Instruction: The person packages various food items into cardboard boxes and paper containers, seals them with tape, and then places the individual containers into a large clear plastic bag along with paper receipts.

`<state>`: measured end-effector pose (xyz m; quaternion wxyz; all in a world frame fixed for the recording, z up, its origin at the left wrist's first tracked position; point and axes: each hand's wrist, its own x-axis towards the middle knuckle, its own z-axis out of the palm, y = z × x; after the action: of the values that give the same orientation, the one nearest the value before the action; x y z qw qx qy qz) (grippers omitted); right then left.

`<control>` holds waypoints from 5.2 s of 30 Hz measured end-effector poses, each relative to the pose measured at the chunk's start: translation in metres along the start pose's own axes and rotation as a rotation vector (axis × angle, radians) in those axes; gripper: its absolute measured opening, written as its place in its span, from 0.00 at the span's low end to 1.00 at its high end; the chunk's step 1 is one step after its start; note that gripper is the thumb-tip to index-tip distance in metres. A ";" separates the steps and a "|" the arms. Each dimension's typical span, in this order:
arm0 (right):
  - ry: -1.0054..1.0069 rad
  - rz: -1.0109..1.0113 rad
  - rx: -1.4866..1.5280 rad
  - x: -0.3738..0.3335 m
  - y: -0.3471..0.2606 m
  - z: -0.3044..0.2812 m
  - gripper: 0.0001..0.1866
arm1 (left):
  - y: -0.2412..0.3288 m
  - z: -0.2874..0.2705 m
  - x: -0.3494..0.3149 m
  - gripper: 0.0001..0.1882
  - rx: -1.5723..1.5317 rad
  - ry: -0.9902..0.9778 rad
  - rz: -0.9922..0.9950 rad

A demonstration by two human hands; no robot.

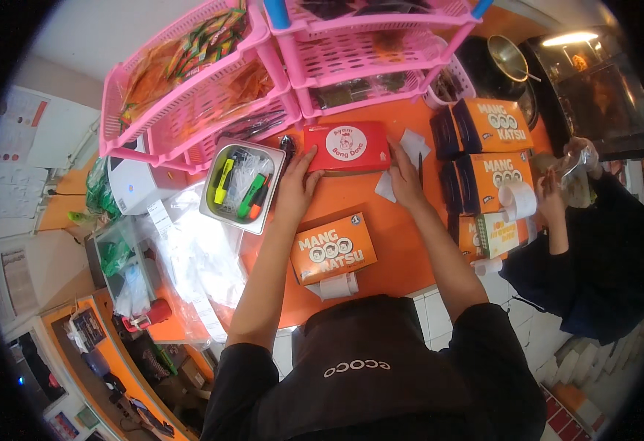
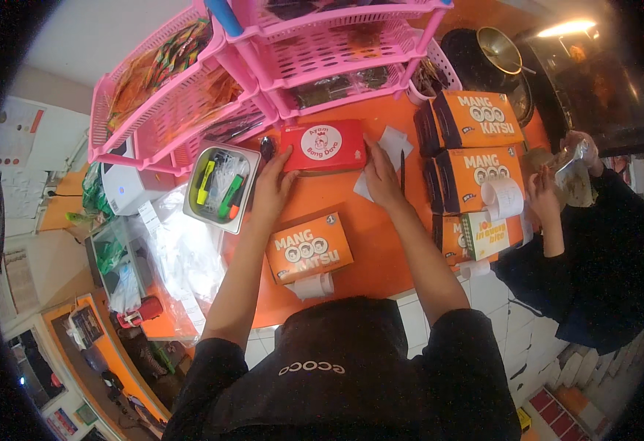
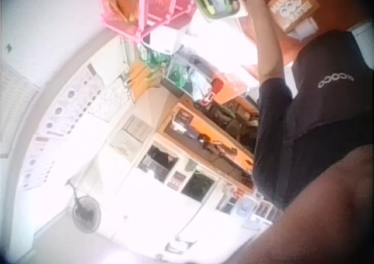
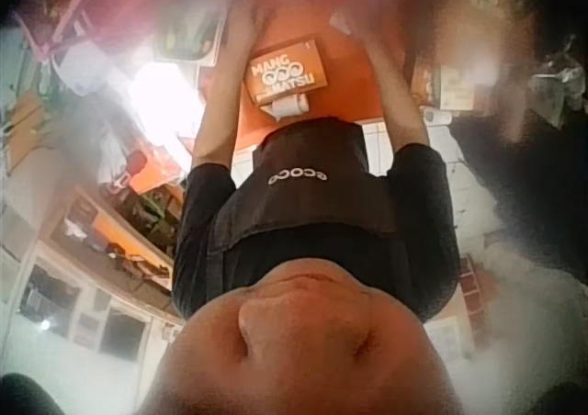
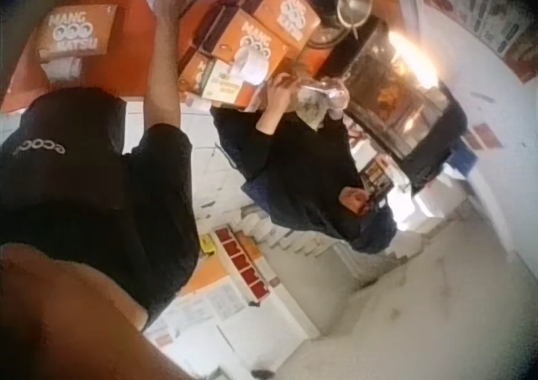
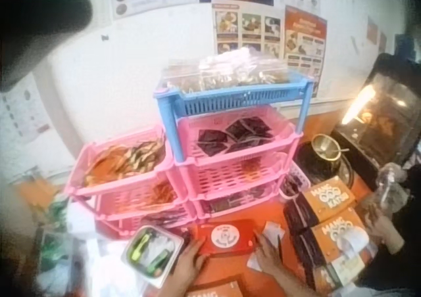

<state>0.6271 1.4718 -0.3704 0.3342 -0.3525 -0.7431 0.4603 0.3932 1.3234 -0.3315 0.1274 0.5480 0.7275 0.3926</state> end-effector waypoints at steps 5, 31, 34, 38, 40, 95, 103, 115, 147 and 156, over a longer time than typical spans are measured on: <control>-0.060 -0.112 -0.139 0.003 -0.014 -0.002 0.30 | -0.004 -0.005 -0.001 0.29 -0.044 -0.047 -0.026; 0.157 0.235 -0.863 0.035 -0.007 -0.030 0.37 | -0.030 0.001 -0.008 0.26 0.071 -0.095 -0.039; 0.103 0.237 -0.805 0.040 -0.008 -0.034 0.31 | -0.029 0.001 -0.007 0.25 0.144 -0.068 0.044; 0.186 0.013 -0.538 0.041 -0.030 -0.043 0.23 | -0.011 -0.005 -0.008 0.24 0.041 -0.061 -0.022; 0.149 -0.049 -0.482 0.043 -0.066 -0.050 0.23 | -0.004 -0.012 -0.011 0.25 0.108 -0.063 -0.033; -0.060 0.031 -0.120 0.002 -0.100 0.008 0.09 | 0.069 -0.021 0.017 0.25 0.341 -0.028 -0.116; -0.023 -0.206 0.263 -0.080 -0.198 -0.049 0.07 | 0.269 -0.077 -0.101 0.16 0.042 0.100 0.379; -0.283 -0.312 0.404 -0.136 -0.315 -0.051 0.09 | 0.380 -0.032 -0.144 0.10 -0.075 -0.037 0.721; -0.654 -0.390 -0.299 -0.153 -0.243 0.341 0.17 | -0.114 -0.298 -0.329 0.25 -0.113 0.334 -0.529; -0.578 -0.652 -0.270 -0.195 -0.317 0.289 0.16 | -0.114 -0.347 -0.284 0.47 -1.524 -0.215 -1.081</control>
<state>0.4242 1.0766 -0.2140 0.1914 0.0025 -0.9314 0.3097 0.2043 0.9082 -0.2539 0.6832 -0.0616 0.4147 0.5979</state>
